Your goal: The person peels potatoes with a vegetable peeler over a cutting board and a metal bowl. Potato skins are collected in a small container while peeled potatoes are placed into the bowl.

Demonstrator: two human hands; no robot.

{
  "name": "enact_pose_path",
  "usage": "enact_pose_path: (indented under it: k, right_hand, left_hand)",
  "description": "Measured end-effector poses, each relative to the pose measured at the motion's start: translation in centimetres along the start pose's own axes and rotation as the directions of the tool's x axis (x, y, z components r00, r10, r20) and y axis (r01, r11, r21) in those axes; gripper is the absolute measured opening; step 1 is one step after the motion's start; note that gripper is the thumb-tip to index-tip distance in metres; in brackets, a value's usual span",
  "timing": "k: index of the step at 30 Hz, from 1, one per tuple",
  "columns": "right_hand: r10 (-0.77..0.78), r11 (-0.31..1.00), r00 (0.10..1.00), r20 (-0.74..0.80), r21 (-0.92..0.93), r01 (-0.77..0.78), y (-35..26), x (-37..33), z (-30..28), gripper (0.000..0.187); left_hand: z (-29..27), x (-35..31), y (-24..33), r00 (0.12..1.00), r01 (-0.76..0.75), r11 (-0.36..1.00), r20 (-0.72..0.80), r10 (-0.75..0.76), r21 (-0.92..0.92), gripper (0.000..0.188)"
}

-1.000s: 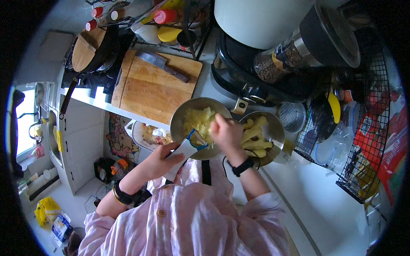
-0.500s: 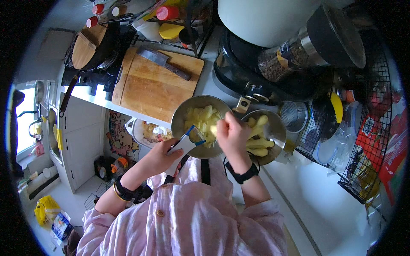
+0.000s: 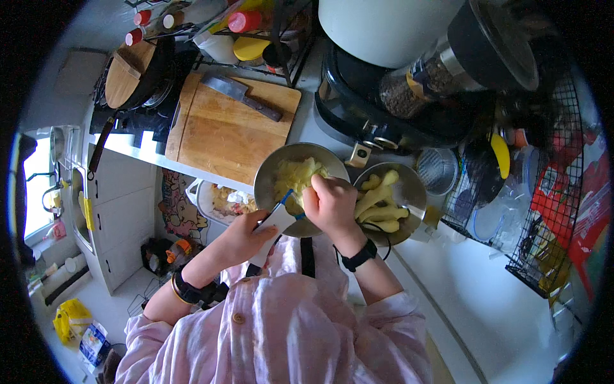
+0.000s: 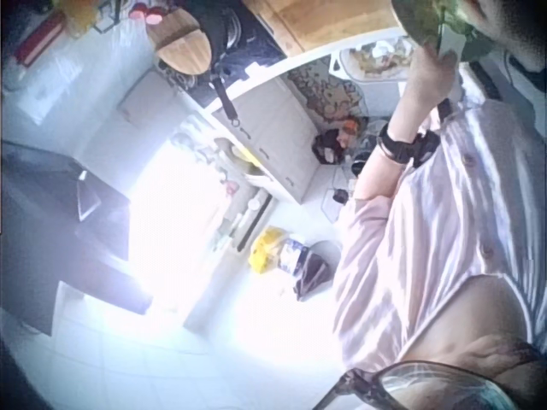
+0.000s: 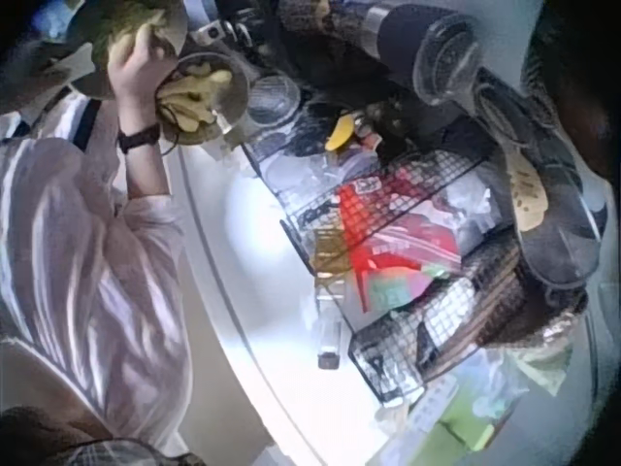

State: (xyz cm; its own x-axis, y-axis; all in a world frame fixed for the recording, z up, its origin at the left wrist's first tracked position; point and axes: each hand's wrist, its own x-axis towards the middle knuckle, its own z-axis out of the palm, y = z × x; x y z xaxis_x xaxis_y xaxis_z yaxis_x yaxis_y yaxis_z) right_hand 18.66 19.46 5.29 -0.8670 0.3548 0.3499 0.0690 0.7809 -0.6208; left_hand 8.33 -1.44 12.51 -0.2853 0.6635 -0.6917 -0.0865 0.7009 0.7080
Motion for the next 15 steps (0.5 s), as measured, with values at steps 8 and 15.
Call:
enact_pose_path:
  k: [8, 15]
  right_hand:
    - [-0.072, 0.987, 0.997, 0.007, 0.143, 0.070, 0.2, -0.5, -0.6, 0.027]
    - [0.223, 0.968, 0.969, -0.105, 0.139, -0.208, 0.7, -0.1, -0.7, 0.026]
  left_hand:
    - [-0.5, -0.5, 0.5, 0.996, 0.067, 0.992, 0.066, -0.061, -0.104, 0.022]
    - [-1.2, -1.4, 1.1, 0.993, 0.106, 0.991, 0.053, -0.102, -0.079, 0.023]
